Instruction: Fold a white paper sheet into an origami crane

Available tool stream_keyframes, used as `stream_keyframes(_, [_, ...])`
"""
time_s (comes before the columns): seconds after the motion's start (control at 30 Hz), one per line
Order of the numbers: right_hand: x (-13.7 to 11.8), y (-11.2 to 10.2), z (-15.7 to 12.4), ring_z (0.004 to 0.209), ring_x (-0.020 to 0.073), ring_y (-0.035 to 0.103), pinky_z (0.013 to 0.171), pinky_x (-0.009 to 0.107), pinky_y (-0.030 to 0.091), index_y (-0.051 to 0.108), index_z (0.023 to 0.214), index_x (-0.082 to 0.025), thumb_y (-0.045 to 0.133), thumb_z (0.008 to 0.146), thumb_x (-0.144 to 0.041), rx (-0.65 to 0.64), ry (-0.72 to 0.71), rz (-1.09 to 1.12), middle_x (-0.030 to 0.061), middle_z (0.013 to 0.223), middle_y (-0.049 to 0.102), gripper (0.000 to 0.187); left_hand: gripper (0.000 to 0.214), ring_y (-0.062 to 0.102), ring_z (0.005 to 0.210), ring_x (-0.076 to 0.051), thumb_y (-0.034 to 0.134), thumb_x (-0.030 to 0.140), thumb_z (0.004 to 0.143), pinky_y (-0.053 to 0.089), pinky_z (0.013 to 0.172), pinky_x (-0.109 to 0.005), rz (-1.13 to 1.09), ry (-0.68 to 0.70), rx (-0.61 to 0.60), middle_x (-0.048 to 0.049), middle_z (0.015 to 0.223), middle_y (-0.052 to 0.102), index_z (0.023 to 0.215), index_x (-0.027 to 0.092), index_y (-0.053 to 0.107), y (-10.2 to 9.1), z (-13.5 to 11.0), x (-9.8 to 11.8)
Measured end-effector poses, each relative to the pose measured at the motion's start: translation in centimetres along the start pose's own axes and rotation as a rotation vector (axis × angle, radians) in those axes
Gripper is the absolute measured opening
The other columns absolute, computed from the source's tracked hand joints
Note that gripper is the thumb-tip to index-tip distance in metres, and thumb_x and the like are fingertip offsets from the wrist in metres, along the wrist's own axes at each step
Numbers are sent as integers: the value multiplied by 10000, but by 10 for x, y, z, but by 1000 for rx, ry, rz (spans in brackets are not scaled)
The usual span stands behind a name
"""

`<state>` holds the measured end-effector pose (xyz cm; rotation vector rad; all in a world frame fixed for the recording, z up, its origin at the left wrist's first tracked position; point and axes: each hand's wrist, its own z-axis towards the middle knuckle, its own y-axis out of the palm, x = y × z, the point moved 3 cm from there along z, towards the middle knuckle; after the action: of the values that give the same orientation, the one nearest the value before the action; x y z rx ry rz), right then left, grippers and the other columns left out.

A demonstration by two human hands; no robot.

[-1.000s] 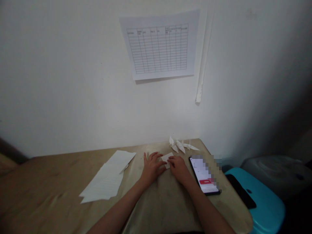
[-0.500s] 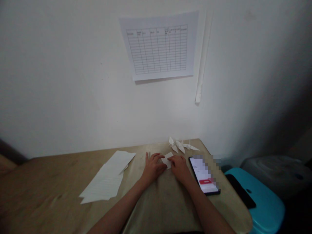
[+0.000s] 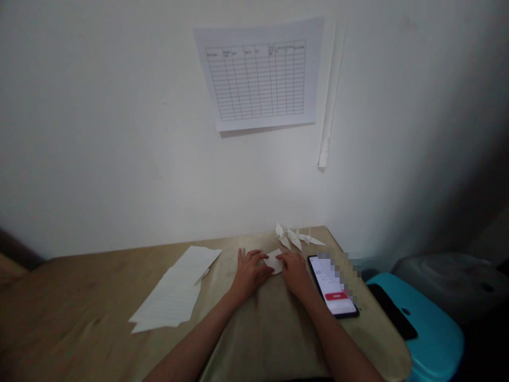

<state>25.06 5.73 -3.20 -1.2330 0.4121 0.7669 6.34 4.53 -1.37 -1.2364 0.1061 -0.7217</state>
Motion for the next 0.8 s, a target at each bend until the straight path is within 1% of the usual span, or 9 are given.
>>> stream_keyframes(0.07, [0,-1,0,1161,249,641,1090,441,413,753,1107,-228,449,815,-45,7,-1,10,99,1184,741,459,118,481,1354,-287,740,336,887,6,1187,-758,-3,4,1,6,1305,687,970,403,790,1,0,0])
stream_keyframes(0.17, [0,-1,0,1175,247,634,1099,451,407,747,1123,-229,451,817,-47,16,-11,23,95,1187,739,463,140,488,1350,-286,716,284,901,21,1189,-758,-35,-7,6,5,1284,702,970,382,787,1,1,-3])
stream_keyframes(0.23, [0,-2,0,1183,247,628,1102,452,407,743,1127,-212,449,819,-48,26,-23,24,105,1203,729,456,164,504,1339,-286,683,239,912,91,1199,-737,-87,-36,7,-16,1273,711,975,348,788,0,2,-6])
stream_keyframes(0.33, [-1,-4,0,1180,253,623,1089,448,428,744,1111,-184,456,844,-70,52,-60,30,120,1205,724,408,204,571,1275,-264,618,174,915,233,1212,-644,-207,-90,-16,-59,1265,716,958,283,785,-3,1,-13])
stream_keyframes(0.37, [-1,-4,0,1179,255,622,1088,449,432,744,1107,-182,463,855,-83,56,-77,33,119,1204,725,390,231,600,1246,-250,580,165,924,239,1218,-628,-250,-107,-40,-63,1274,712,968,276,778,-4,1,-16])
stream_keyframes(0.43, [-2,-5,0,1180,262,621,1089,458,433,746,1101,-190,475,870,-104,52,-96,29,114,1202,729,367,269,631,1223,-238,520,183,944,196,1231,-640,-311,-142,-91,-51,1286,711,995,283,764,-8,-2,-22])
stream_keyframes(0.53, [-2,-3,0,1155,264,629,1080,459,437,753,1090,-195,480,855,-93,11,-91,1,105,1167,741,374,237,627,1249,-256,535,229,945,151,1242,-641,-334,-156,-133,-61,1302,712,980,279,764,-17,-6,-29])
stream_keyframes(0.67, [-1,1,-2,1156,245,621,1089,438,426,751,1116,-199,478,822,-51,-39,-103,-12,91,1152,741,427,210,547,1360,-264,566,243,942,100,1231,-675,-284,-154,-146,-32,1346,698,960,301,767,-24,-8,-38])
stream_keyframes(0.8, [-2,5,-4,1198,235,593,1112,443,403,738,1158,-203,474,818,-40,-69,-136,-11,88,1198,723,460,205,482,1419,-271,586,255,954,63,1214,-707,-239,-140,-159,-21,1348,701,987,328,774,-25,-10,-50])
